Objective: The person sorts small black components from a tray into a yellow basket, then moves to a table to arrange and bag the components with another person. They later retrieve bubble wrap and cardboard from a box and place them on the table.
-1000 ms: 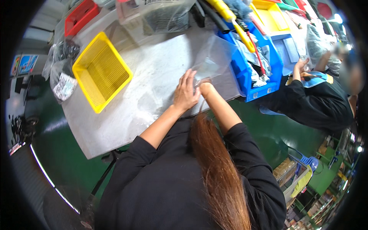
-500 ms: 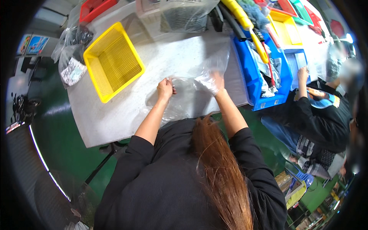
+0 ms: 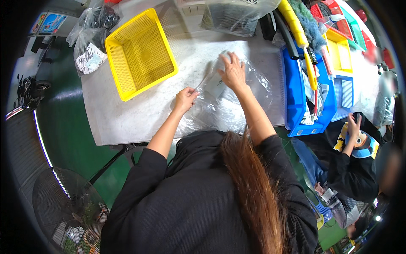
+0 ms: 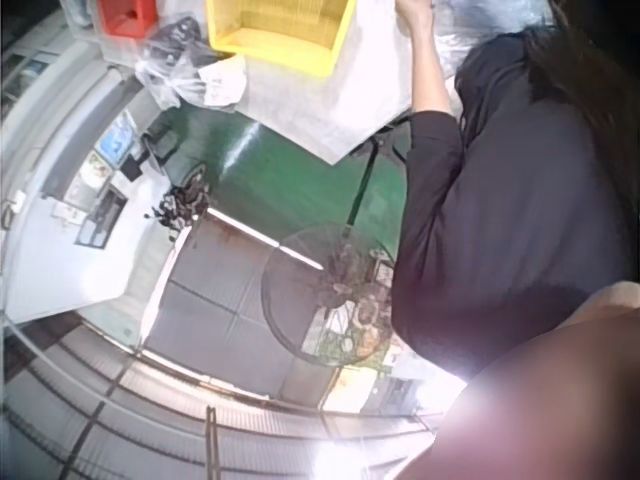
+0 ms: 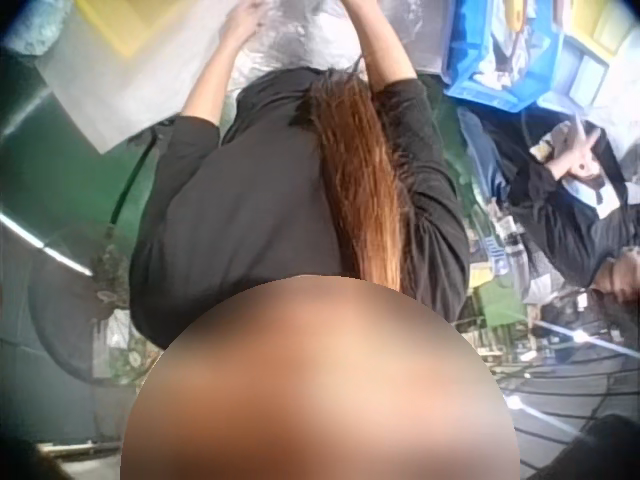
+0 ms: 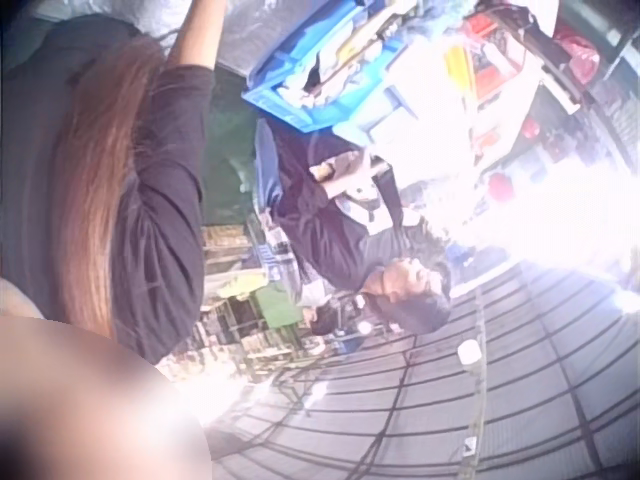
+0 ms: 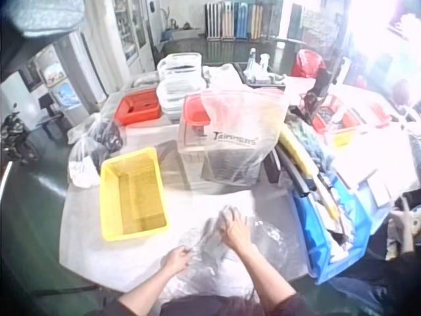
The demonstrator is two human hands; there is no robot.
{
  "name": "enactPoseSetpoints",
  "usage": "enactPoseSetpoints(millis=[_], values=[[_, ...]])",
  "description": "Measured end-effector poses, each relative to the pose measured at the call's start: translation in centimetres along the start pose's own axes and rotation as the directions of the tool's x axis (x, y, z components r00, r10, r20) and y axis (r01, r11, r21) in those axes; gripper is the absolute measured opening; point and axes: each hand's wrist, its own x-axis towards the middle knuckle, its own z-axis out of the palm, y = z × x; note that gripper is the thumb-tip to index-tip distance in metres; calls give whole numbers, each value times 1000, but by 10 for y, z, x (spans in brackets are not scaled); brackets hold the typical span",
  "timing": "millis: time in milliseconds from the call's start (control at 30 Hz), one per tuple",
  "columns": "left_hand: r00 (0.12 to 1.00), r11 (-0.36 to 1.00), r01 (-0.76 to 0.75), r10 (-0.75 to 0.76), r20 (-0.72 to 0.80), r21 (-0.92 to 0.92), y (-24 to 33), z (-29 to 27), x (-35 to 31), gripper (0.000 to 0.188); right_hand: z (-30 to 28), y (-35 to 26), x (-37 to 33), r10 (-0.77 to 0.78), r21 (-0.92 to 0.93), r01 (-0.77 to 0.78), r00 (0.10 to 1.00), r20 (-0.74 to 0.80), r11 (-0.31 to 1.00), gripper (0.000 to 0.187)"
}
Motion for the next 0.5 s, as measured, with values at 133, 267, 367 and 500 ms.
enactPoseSetpoints(millis=[133,267,367,500], values=[[999,999,-45,45,12,20,-22,-24,-14,23,48,25,6,16,-150,-22,999,-39,988,68],[989,997,-81,81,125,-8,-23,-28,-30,17,50,37,5,-83,-205,65,993,-79,976,70],[986,978,-125,104,133,166,-37,-33,-34,16,47,38,7,-95,-192,85,994,-44,978,69],[973,955,-215,227,-38,204,-32,-36,-39,18,32,13,-2,-106,-269,94,994,-31,958,75]])
